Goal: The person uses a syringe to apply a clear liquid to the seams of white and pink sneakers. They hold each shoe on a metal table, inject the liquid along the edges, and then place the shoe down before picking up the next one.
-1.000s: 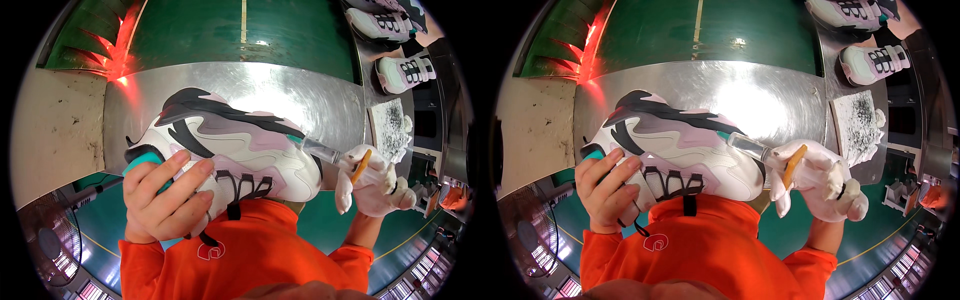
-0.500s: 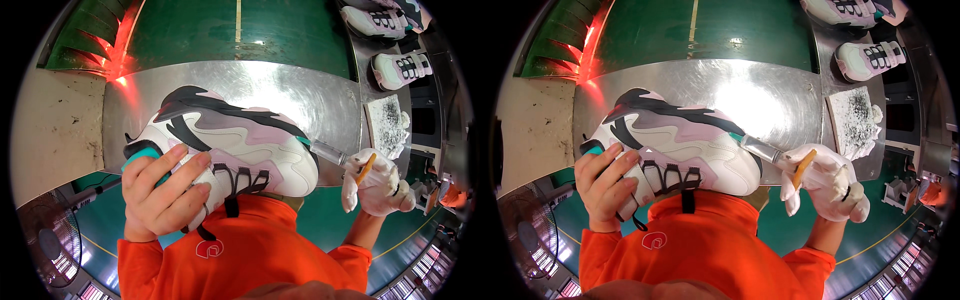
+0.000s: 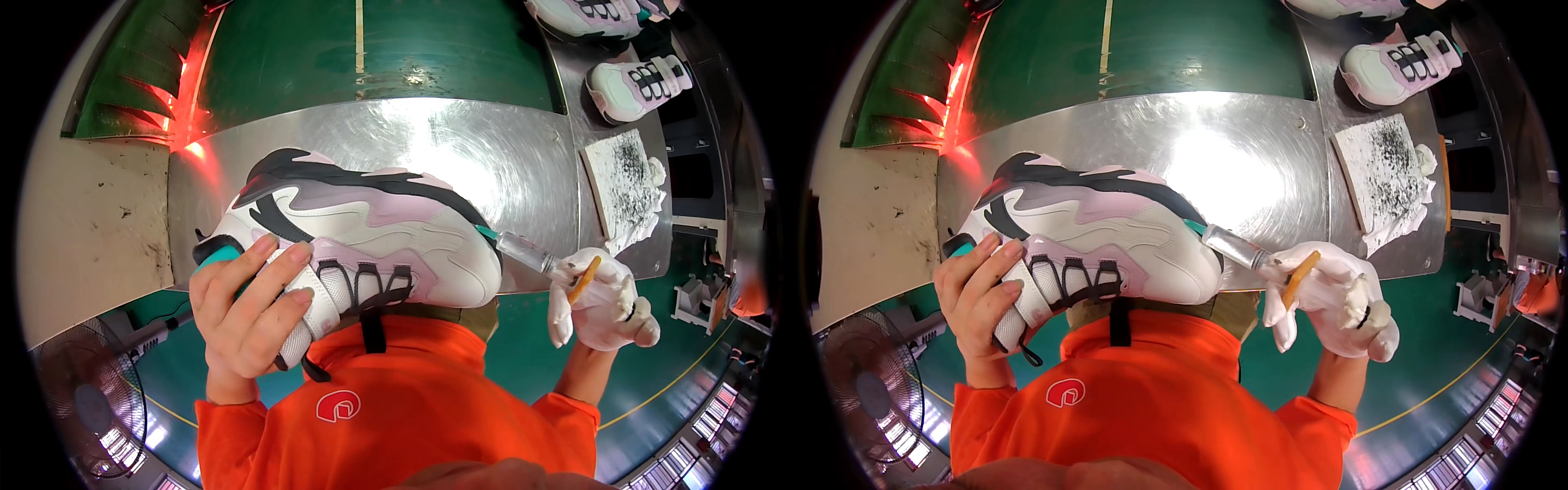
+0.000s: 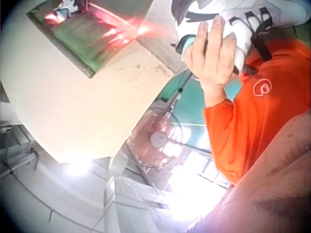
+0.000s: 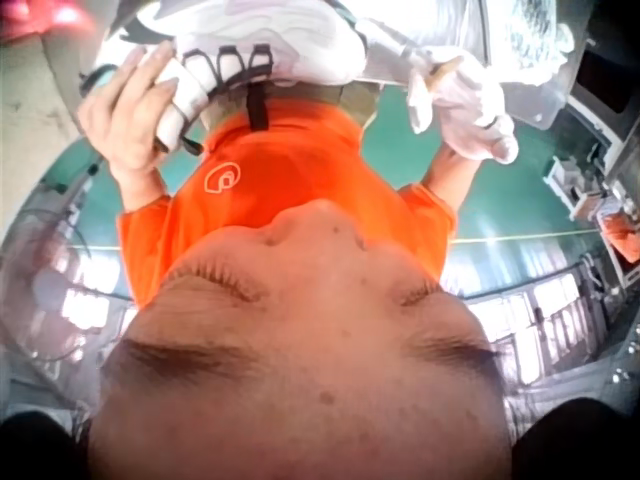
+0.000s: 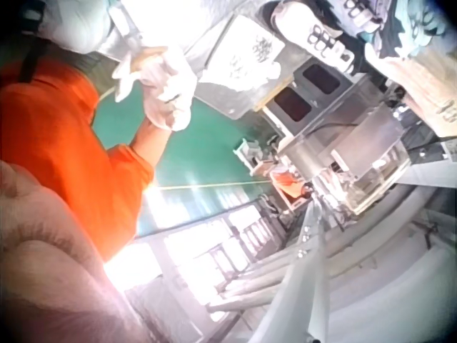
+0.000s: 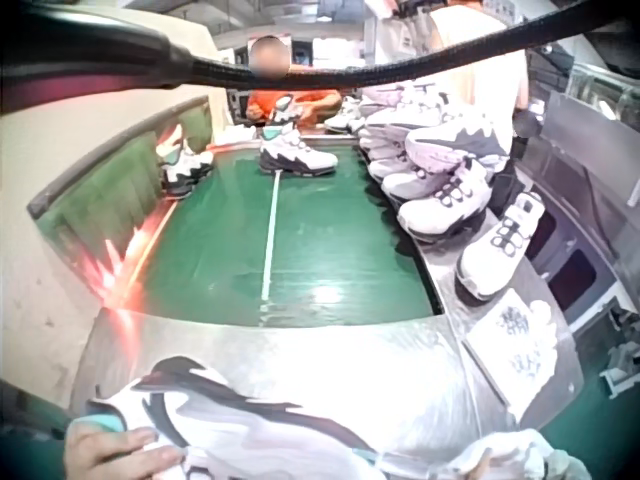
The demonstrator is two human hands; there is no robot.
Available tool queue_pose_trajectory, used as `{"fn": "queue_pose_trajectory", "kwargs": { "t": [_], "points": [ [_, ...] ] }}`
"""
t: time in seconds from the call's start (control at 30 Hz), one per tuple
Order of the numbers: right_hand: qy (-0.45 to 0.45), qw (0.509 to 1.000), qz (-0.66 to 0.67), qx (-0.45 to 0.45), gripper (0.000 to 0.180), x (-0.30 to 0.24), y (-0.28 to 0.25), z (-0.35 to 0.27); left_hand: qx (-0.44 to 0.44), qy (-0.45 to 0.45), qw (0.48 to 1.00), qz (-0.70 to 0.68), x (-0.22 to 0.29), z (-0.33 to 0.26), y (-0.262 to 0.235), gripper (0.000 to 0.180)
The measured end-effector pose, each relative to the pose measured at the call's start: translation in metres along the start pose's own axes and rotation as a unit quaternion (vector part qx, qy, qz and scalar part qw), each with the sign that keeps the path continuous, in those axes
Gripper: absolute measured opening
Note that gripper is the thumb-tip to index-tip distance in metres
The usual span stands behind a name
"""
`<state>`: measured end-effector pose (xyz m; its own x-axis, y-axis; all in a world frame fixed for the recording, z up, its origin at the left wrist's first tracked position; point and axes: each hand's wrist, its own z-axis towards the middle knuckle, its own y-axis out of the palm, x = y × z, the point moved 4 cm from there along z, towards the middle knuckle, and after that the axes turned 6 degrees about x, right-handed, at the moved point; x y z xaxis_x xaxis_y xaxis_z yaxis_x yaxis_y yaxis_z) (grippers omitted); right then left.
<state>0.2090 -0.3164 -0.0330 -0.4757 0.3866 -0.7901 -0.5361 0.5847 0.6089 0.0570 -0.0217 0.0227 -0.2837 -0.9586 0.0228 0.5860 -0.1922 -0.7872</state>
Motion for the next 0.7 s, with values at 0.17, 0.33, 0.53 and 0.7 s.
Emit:
{"fn": "queue_pose_trajectory", "kwargs": {
  "t": [0.17,0.33,0.53,0.7],
  "points": [
    [-0.021,0.999,0.021,-0.018,0.109,0.007,-0.013,-0.008,0.004,-0.006,0.999,0.038,0.013,-0.005,-0.001,0.012],
    [-0.076,0.987,0.139,-0.014,0.113,0.018,-0.023,-0.020,-0.012,-0.017,0.997,0.079,0.034,-0.016,0.001,0.013],
    [-0.106,0.980,0.168,0.015,0.110,0.032,-0.030,-0.033,-0.016,-0.039,0.995,0.093,0.044,-0.022,0.002,0.019],
    [-0.139,0.966,0.219,0.006,0.108,0.049,-0.035,-0.045,-0.001,-0.036,0.995,0.092,0.045,-0.026,0.004,0.020]
  ]
}}
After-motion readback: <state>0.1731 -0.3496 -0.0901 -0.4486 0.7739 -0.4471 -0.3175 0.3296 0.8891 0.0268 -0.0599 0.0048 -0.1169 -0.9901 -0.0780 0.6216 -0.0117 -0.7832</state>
